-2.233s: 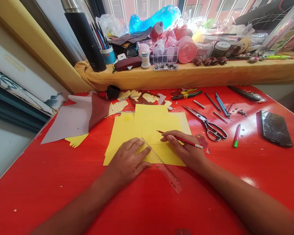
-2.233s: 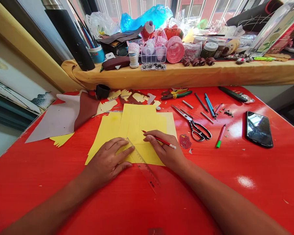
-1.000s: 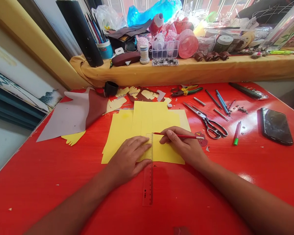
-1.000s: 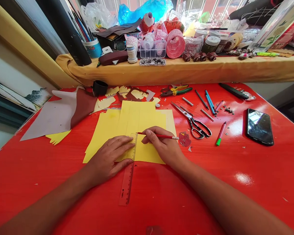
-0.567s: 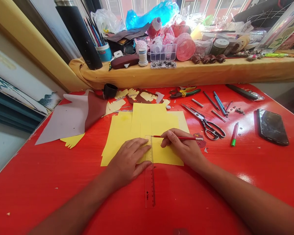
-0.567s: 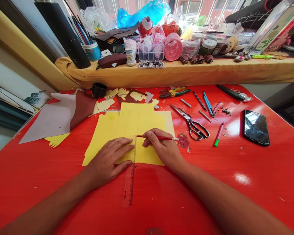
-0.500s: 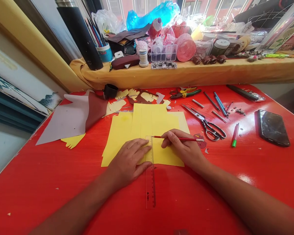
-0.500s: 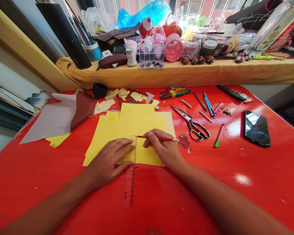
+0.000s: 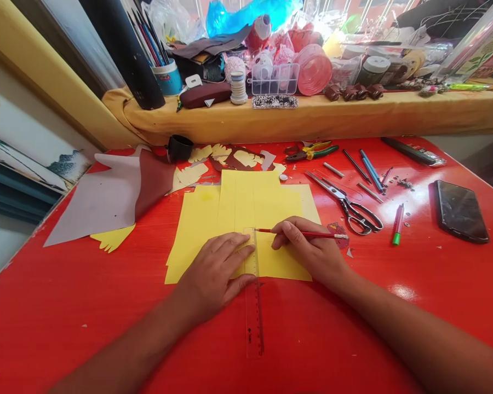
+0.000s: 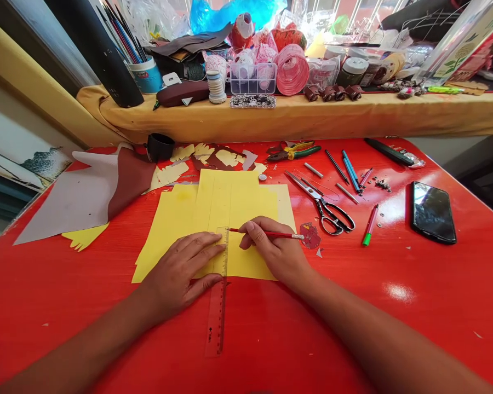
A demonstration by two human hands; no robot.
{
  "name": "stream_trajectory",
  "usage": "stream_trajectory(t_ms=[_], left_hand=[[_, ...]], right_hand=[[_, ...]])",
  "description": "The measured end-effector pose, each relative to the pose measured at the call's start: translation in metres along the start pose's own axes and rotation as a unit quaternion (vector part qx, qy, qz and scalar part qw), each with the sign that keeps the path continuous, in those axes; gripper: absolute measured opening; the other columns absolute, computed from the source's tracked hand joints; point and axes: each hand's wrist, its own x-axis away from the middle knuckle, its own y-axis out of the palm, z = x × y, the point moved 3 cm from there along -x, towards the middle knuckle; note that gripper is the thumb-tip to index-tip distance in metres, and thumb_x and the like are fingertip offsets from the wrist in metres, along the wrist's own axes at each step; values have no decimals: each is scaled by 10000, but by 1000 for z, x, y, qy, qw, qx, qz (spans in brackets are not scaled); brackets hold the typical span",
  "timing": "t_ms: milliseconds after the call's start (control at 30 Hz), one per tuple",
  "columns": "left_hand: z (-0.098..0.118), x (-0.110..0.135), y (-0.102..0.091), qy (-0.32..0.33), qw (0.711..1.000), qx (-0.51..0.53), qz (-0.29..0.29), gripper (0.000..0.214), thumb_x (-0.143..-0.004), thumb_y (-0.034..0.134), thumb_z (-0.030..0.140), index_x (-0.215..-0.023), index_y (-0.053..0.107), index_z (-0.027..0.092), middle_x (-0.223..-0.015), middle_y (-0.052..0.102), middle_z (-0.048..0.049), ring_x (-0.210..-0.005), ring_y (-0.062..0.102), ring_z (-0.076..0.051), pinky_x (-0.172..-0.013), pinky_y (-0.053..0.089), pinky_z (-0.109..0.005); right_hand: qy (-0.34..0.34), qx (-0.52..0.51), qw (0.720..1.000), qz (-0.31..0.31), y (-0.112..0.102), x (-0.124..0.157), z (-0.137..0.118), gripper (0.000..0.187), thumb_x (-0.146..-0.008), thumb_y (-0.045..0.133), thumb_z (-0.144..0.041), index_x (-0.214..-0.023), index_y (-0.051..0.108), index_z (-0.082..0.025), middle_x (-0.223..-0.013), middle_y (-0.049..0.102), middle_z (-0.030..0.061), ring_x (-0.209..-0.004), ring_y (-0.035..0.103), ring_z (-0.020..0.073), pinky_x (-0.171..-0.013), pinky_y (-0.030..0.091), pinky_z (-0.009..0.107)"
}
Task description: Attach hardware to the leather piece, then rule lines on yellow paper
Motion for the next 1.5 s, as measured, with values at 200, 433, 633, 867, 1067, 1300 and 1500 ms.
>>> stream_trajectory(t_ms=[200, 433, 633, 867, 1067, 1300, 1500], left_hand=[[0, 0, 1, -9, 1000, 5, 0, 430, -1078, 552, 441, -1432, 625, 209, -1484, 640, -138, -1374, 584, -328, -1156, 498, -539], [0, 1, 0, -11, 1000, 2, -7, 444, -1087, 540, 455, -1429, 622, 184, -1491, 634, -147, -1375, 583, -325, -1150, 505, -540], [-1, 1, 1, -17, 1000, 6, -5, 444, -1085, 546, 455, -1455, 615, 219, -1502, 629, -133, -1382, 582, -323, -1155, 503, -543], [-2, 1, 1, -13, 1000, 2, -4, 440, -1087, 547, 456, -1446, 607, 208, -1506, 626, -127, -1380, 580, -319, -1147, 506, -532], [-1, 1, 1, -9, 1000, -2, -2, 442, -1091, 539, 457, -1438, 606, 190, -1499, 629, -132, -1378, 576, -319, -1142, 507, -532], [-2, 1, 2, -9, 1000, -3, -5, 452, -1092, 535, 467, -1445, 600, 192, -1507, 624, -132, -1387, 569, -317, -1143, 505, -529], [-2, 2, 2, -7, 1000, -5, -6, 444, -1097, 527, 463, -1442, 598, 194, -1509, 623, -127, -1385, 569, -313, -1144, 499, -517]], right_hand=[[8, 12, 1000, 5, -1, 1, -2, 457, -1053, 543, -625, -913, 736, -235, -762, 764, 37, -753, 702, 213, -737, 544, 349], [14, 2, 1000, 6, -1, 0, -1, 448, -1051, 549, -620, -920, 731, -232, -766, 766, 40, -756, 703, 210, -727, 559, 340], [10, 5, 1000, 5, -1, 0, 2, 446, -1056, 540, -616, -930, 733, -235, -775, 767, 37, -763, 707, 208, -739, 560, 340], [8, 13, 1000, 5, -1, 0, 0, 430, -1068, 530, -589, -933, 735, -236, -778, 771, 35, -774, 708, 212, -766, 547, 356], [7, 6, 1000, 4, -1, 0, 1, 408, -1078, 530, -559, -935, 733, -235, -778, 769, 28, -776, 703, 206, -766, 536, 349], [8, 6, 1000, 9, 0, 0, -1, 422, -1071, 539, -576, -920, 731, -231, -762, 764, 30, -759, 700, 205, -749, 537, 343], [12, 11, 1000, 25, -1, 0, 0, 442, -1062, 541, -600, -912, 726, -228, -747, 759, 30, -735, 695, 205, -725, 533, 343]])
